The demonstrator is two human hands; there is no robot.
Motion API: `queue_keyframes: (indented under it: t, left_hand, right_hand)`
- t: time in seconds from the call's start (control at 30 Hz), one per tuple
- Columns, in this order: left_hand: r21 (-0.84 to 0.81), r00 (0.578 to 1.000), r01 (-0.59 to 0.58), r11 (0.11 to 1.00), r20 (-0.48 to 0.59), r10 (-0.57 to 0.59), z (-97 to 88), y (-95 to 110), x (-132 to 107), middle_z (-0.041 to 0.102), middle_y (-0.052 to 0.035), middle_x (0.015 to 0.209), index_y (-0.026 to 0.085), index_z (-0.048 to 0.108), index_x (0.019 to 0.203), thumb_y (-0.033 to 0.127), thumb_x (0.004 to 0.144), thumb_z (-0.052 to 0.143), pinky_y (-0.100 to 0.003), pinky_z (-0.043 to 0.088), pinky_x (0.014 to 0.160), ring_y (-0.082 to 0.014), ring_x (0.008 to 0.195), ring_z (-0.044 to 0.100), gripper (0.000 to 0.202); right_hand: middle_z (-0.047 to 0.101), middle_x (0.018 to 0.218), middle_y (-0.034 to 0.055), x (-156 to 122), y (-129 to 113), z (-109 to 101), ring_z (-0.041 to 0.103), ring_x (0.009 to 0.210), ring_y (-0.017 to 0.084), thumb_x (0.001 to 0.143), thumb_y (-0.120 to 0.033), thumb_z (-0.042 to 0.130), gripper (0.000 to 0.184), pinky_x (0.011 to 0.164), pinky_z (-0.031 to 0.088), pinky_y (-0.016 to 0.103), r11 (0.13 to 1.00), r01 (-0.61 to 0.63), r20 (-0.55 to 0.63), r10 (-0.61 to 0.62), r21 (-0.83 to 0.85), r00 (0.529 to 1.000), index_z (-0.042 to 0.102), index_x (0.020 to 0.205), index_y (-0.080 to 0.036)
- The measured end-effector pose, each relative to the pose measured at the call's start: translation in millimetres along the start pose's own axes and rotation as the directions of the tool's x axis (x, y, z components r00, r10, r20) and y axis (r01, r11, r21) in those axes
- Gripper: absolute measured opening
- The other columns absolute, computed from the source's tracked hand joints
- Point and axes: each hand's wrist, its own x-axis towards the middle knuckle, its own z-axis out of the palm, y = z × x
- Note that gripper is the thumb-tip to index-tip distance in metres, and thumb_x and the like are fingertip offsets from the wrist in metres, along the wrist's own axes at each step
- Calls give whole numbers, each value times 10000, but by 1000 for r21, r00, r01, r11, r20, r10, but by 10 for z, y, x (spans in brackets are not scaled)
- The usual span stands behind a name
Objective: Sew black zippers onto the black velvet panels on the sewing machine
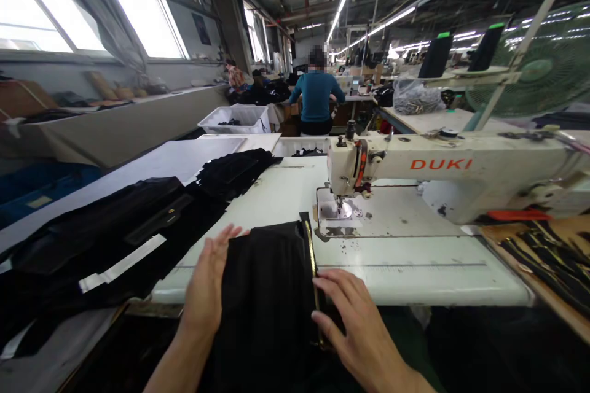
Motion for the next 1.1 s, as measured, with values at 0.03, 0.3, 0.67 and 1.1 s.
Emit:
queue_keyframes:
  t: [0.03, 0.3, 0.67, 1.1]
  left_hand:
    - [10, 1000, -11, 1000, -23, 12, -3, 54, -29, 487, -110, 1440, 259, 375, 1457, 431, 1038, 383, -504, 467, 1052, -279, 1260, 542, 453]
    - [-29, 369, -672, 740, 853, 368, 411, 152, 68, 388, -44, 1558, 368, 205, 1544, 478, 902, 645, -489, 163, 1215, -262, 1403, 382, 786]
    - [136, 781, -443, 886, 544, 307, 284, 124, 223, 533, 35, 640, 196, 530, 713, 717, 907, 406, -222, 415, 542, -134, 574, 527, 569]
    - [273, 750, -653, 706, 361, 554, 217, 537, -333, 628, -83, 1242, 232, 585, 1260, 488, 964, 535, -221, 568, 846, -195, 1067, 670, 395]
  right_hand:
    - [522, 1398, 95, -24, 41, -7, 458, 1320, 270, 943, -229, 570, 414, 1128, 373, 539, 998, 26, 77, -21, -63, 997, 493, 1349, -256]
    - [576, 1345, 42, 86, 194, -55, 474, 1298, 180, 938, -47, 426, 444, 1151, 342, 443, 989, 147, 101, -145, -18, 984, 540, 1304, -269]
    - [606, 997, 50, -358, 136, -89, 622, 916, 208, 909, -257, 614, 175, 794, 559, 303, 995, -66, -255, 83, 76, 963, 535, 1061, -219]
    - [691, 772, -33, -116, -19, -259, 659, 696, 118, 889, -260, 662, 38, 673, 499, 171, 928, -28, -187, 104, 371, 977, 676, 867, -232]
